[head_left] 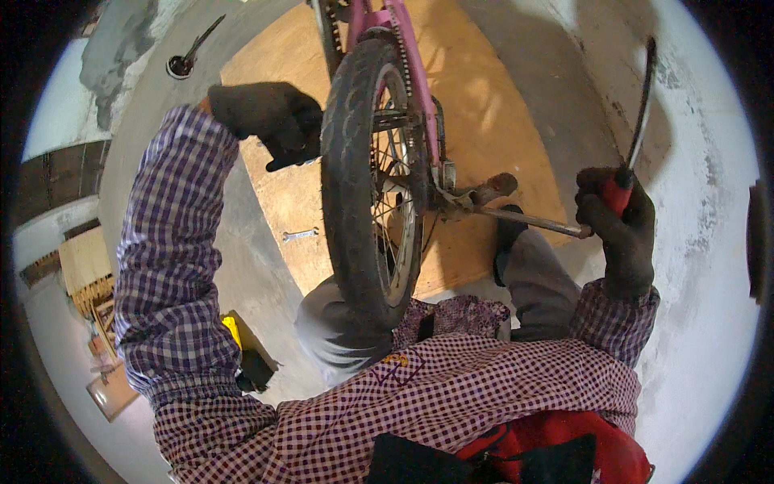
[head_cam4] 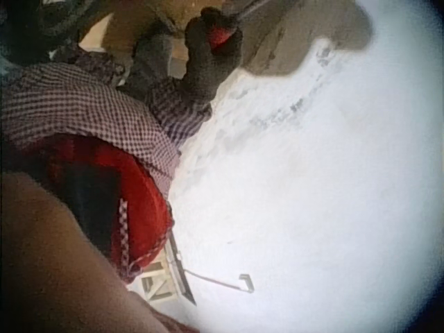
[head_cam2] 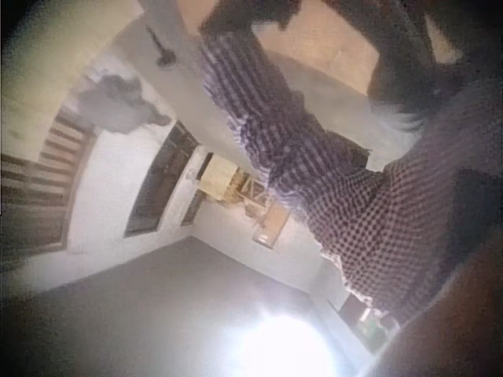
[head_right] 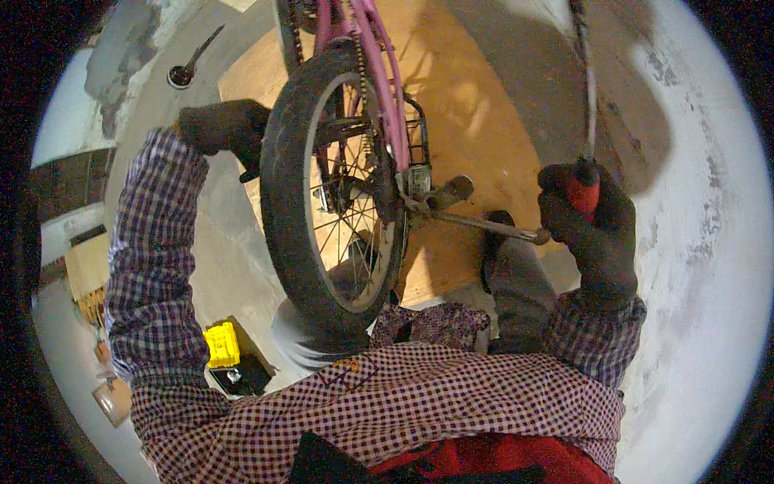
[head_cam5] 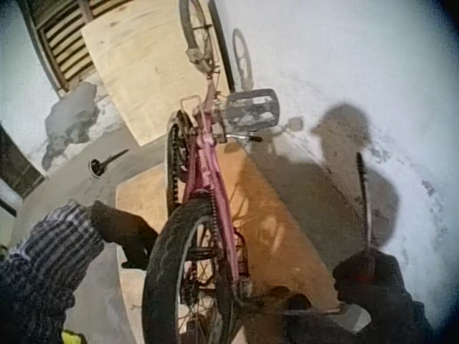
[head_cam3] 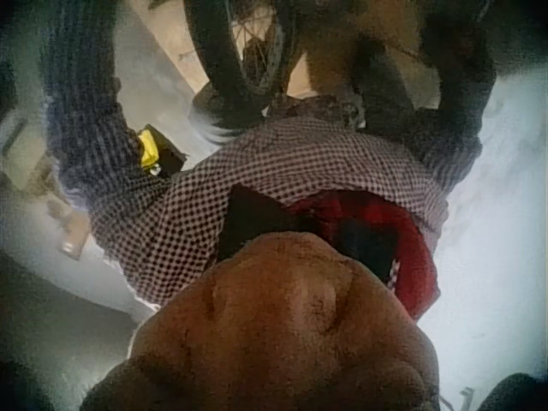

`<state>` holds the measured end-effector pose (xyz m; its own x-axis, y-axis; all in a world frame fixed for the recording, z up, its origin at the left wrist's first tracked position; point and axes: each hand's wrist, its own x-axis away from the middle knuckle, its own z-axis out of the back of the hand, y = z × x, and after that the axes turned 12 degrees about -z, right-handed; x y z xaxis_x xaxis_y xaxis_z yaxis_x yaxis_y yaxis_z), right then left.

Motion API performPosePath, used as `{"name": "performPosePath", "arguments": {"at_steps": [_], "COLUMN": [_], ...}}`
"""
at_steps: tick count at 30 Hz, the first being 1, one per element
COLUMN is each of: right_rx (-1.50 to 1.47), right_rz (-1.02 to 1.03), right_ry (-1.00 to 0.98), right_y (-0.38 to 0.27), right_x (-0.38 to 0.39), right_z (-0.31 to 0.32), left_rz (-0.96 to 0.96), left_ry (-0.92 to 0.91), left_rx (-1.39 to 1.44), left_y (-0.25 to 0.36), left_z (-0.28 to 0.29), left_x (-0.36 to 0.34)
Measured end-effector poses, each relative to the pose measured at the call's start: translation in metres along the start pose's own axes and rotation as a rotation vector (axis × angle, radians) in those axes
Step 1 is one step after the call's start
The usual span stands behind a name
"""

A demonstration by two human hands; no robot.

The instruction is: The person uses a wrench and screwdriver to adjust the rear wheel and brake assembly of a pink bicycle. They tighten bolts on the wheel hub and brake caliper, then test the wheel by spinning it.

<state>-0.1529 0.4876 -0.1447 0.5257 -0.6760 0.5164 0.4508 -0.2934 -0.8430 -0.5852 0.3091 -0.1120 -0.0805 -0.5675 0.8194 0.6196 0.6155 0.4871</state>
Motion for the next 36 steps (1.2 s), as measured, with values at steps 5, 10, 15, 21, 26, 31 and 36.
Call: {"name": "performPosePath", "arguments": {"at_steps": [5,10,15,21,26,31,36], "right_rx": [0.000,0.005,-0.024,0.040,0.014,0.042,0.030], "right_rz": [-0.010,0.024,0.021,-0.017,0.030,0.011,0.017], "right_ry": [0.025,0.021,-0.023,0.021,0.003,0.012,-0.030], "right_y": [0.005,0.010,0.011,0.013,0.015,0.017,0.021], "right_x": [0.004,-0.001,0.002,0.011,0.014,0.010,0.007], "right_z": [-0.019,-0.022,-0.023,-0.036,-0.039,-0.033,-0.029], "left_rz": [-0.011,-0.031,-0.036,-0.054,-0.024,-0.063,-0.358], "left_ry": [-0.029,-0.050,-0.047,-0.114,0.021,0.199,0.696], "left_rx": [-0.118,0.065,0.214,0.279,0.118,-0.146,-0.589], "left_y": [-0.010,-0.022,-0.037,-0.049,-0.038,-0.021,-0.034], "left_z": [0.012,0.018,0.012,0.007,-0.005,-0.030,-0.065], "left_x": [-0.008,-0.013,-0.008,-0.003,0.002,-0.001,0.005]}}
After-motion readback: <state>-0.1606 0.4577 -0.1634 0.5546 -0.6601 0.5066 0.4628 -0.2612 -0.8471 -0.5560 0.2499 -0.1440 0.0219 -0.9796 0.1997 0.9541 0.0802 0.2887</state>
